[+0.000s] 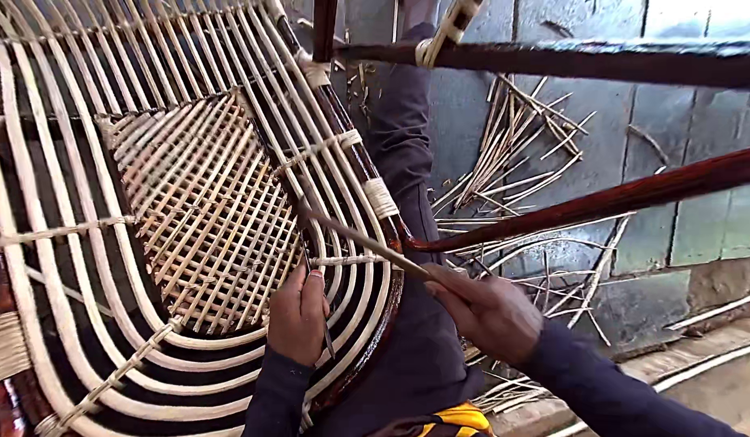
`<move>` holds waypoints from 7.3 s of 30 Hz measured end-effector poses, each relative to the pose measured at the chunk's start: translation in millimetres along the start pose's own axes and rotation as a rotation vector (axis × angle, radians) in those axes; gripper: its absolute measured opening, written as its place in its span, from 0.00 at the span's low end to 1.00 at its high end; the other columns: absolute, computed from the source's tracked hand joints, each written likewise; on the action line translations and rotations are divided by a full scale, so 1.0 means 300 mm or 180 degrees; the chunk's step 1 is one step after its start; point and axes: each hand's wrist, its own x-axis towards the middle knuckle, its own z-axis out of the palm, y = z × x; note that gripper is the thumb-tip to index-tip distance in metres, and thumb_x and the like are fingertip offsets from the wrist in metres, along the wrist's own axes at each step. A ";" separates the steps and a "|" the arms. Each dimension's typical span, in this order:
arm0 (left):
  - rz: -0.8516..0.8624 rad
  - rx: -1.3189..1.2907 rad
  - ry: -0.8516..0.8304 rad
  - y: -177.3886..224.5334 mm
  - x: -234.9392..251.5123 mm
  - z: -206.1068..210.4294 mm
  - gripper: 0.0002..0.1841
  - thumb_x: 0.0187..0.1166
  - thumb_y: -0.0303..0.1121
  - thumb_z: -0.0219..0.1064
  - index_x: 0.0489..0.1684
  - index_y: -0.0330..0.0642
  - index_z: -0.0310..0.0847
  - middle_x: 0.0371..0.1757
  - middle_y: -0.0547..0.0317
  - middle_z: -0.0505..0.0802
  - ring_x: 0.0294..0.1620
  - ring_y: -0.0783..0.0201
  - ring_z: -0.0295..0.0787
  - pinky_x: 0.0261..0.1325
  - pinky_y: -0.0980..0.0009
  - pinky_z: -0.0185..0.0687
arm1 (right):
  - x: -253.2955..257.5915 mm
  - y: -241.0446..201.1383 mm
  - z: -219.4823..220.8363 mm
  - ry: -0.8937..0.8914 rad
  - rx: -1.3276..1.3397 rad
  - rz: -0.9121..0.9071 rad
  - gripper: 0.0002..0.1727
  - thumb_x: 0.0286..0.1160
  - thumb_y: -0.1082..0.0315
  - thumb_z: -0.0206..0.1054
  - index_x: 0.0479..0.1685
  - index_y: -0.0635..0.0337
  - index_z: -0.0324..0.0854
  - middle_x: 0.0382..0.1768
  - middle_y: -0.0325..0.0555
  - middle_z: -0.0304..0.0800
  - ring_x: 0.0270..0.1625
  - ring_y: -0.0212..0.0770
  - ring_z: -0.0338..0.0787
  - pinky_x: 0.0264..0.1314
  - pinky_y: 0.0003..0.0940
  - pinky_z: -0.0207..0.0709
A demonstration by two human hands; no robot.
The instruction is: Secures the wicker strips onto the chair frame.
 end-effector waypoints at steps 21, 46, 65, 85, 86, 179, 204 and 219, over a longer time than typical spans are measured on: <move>0.0635 0.0677 -0.0291 -0.044 -0.044 0.023 0.23 0.83 0.44 0.63 0.69 0.40 0.82 0.28 0.70 0.92 0.24 0.73 0.87 0.30 0.69 0.89 | 0.015 -0.042 0.023 0.0368 0.1130 0.0411 0.19 0.89 0.51 0.57 0.66 0.45 0.85 0.18 0.26 0.78 0.14 0.26 0.74 0.13 0.29 0.73; -0.0373 0.3018 -0.0192 0.148 0.333 -0.071 0.44 0.65 0.58 0.83 0.81 0.44 0.74 0.44 0.36 0.94 0.45 0.33 0.92 0.48 0.29 0.82 | -0.023 0.040 0.263 0.0207 0.1696 0.0830 0.18 0.84 0.47 0.62 0.64 0.44 0.84 0.18 0.27 0.80 0.13 0.28 0.75 0.14 0.31 0.74; 0.0654 0.3326 -0.0181 0.079 0.225 -0.040 0.15 0.77 0.40 0.70 0.49 0.38 0.90 0.44 0.43 0.94 0.43 0.40 0.93 0.39 0.36 0.85 | -0.012 0.042 0.274 0.0305 0.1803 0.0701 0.16 0.84 0.52 0.64 0.60 0.48 0.84 0.21 0.28 0.83 0.16 0.27 0.78 0.16 0.29 0.76; 0.0629 0.2533 -0.0183 0.072 0.285 -0.153 0.15 0.81 0.45 0.72 0.50 0.42 0.90 0.35 0.49 0.92 0.34 0.49 0.90 0.39 0.39 0.84 | 0.006 0.035 0.278 0.0345 0.1990 0.0703 0.17 0.84 0.53 0.65 0.62 0.51 0.84 0.18 0.28 0.81 0.13 0.27 0.74 0.13 0.28 0.73; 0.0745 0.2718 -0.0170 0.061 0.292 -0.132 0.17 0.79 0.43 0.73 0.57 0.41 0.90 0.42 0.45 0.94 0.41 0.45 0.92 0.43 0.36 0.85 | 0.008 0.036 0.277 0.0342 0.1959 0.0693 0.17 0.84 0.53 0.65 0.63 0.50 0.83 0.18 0.28 0.81 0.13 0.27 0.75 0.13 0.28 0.74; 0.0734 0.0657 0.0332 0.059 -0.042 0.048 0.31 0.91 0.47 0.49 0.85 0.34 0.69 0.27 0.60 0.91 0.20 0.67 0.84 0.25 0.61 0.87 | -0.006 -0.030 -0.054 0.0245 0.1123 0.0513 0.22 0.90 0.53 0.55 0.78 0.42 0.78 0.20 0.33 0.80 0.14 0.32 0.74 0.12 0.33 0.73; -0.0280 0.0191 0.0084 0.051 0.062 0.022 0.23 0.93 0.44 0.45 0.54 0.39 0.87 0.19 0.62 0.88 0.17 0.65 0.84 0.23 0.61 0.84 | 0.089 -0.020 -0.047 -0.0110 -0.0404 -0.0087 0.24 0.86 0.50 0.52 0.73 0.42 0.85 0.12 0.33 0.80 0.12 0.40 0.79 0.12 0.48 0.70; 0.0955 0.1204 0.0174 0.059 0.008 0.113 0.28 0.90 0.43 0.50 0.80 0.30 0.74 0.32 0.52 0.94 0.26 0.57 0.91 0.32 0.53 0.90 | 0.074 -0.022 -0.001 0.0144 0.0516 0.0036 0.23 0.90 0.55 0.54 0.77 0.47 0.80 0.25 0.33 0.86 0.19 0.30 0.80 0.18 0.37 0.78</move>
